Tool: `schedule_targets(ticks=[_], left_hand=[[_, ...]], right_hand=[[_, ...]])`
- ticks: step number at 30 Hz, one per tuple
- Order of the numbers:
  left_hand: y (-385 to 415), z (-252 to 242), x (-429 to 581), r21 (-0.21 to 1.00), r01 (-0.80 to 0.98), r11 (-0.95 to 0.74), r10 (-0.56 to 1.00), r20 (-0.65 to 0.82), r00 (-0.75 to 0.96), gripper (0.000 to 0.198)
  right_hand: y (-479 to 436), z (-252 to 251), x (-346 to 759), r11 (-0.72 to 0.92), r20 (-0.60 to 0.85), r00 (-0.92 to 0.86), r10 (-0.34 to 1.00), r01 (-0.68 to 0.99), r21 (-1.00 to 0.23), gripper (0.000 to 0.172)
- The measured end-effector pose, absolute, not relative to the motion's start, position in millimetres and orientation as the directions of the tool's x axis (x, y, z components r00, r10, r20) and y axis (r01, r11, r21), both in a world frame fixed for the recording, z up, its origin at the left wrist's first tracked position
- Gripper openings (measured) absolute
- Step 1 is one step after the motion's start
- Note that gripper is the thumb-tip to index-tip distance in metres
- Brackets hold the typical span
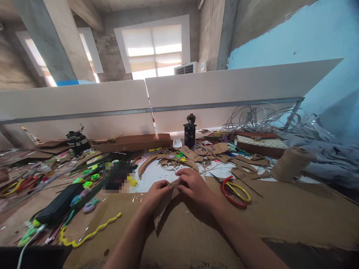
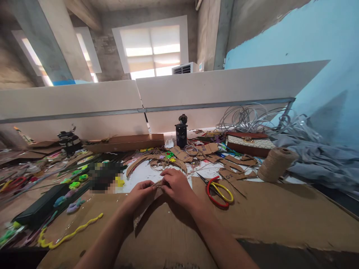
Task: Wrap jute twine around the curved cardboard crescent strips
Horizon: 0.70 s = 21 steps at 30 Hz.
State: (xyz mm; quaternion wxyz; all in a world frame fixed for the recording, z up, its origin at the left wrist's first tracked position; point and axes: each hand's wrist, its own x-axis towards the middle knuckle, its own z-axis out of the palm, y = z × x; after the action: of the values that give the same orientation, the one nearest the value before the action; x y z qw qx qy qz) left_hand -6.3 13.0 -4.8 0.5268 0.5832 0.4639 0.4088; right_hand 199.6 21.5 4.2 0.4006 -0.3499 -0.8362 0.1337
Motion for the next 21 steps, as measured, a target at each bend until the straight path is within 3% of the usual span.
schedule_targets(ticks=[10,21], left_hand=[[17.7,-9.8,-8.2,0.990,0.138,-0.028,0.967,-0.008,0.255,0.029],[12.0,-3.0,-5.2,0.997,0.075,0.023,0.960,-0.043,0.276,0.035]], right_hand=[[20.9,1.7,197.2,0.704,0.544,-0.452,0.707,0.526,-0.478,0.012],[22.2,9.5,196.3,0.581,0.436,-0.385,0.813,0.482,-0.656,0.013]])
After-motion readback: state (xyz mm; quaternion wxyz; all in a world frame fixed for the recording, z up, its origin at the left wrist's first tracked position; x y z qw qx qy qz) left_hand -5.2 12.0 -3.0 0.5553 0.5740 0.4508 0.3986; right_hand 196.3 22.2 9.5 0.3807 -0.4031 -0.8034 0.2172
